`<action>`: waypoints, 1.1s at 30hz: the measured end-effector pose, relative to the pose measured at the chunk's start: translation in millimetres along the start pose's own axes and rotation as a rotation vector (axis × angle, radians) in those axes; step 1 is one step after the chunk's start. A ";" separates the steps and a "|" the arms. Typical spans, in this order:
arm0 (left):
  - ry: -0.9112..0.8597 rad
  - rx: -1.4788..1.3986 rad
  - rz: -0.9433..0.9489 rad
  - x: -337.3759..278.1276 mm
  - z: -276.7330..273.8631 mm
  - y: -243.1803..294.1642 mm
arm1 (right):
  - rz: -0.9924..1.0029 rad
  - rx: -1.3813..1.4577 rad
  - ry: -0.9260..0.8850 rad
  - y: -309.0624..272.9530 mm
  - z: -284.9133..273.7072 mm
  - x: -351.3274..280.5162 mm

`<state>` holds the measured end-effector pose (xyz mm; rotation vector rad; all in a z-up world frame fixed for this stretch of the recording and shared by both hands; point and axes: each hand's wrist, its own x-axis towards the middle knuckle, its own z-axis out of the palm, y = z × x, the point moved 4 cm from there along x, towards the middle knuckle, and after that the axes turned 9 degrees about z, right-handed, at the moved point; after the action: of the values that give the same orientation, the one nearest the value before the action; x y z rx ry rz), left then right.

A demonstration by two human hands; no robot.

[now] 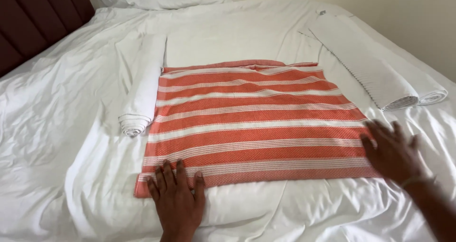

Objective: The person unfolds a rolled orange and white striped towel on a white bedsheet, then repeatedly folds the towel in half lengthwise multiple times, smoothing it after each fold. The person continues folding until the towel is a compact rectangular stack.

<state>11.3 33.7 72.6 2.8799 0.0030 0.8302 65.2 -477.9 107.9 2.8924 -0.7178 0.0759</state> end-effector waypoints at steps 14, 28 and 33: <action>0.104 -0.462 0.382 0.2 -17.8 18.3 | -0.336 0.813 0.352 -7.4 6.7 -86.8; 0.317 -0.323 0.164 4.5 -37.1 -32.2 | -0.258 0.587 0.606 32.3 31.7 -58.4; 0.386 -0.254 0.105 0.7 -39.6 -63.2 | -0.135 0.595 0.490 61.9 38.0 -42.8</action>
<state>-6.7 101.6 97.3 2.4629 -0.1979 1.2901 -1.3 -518.6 75.6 3.2219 -0.4583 1.1071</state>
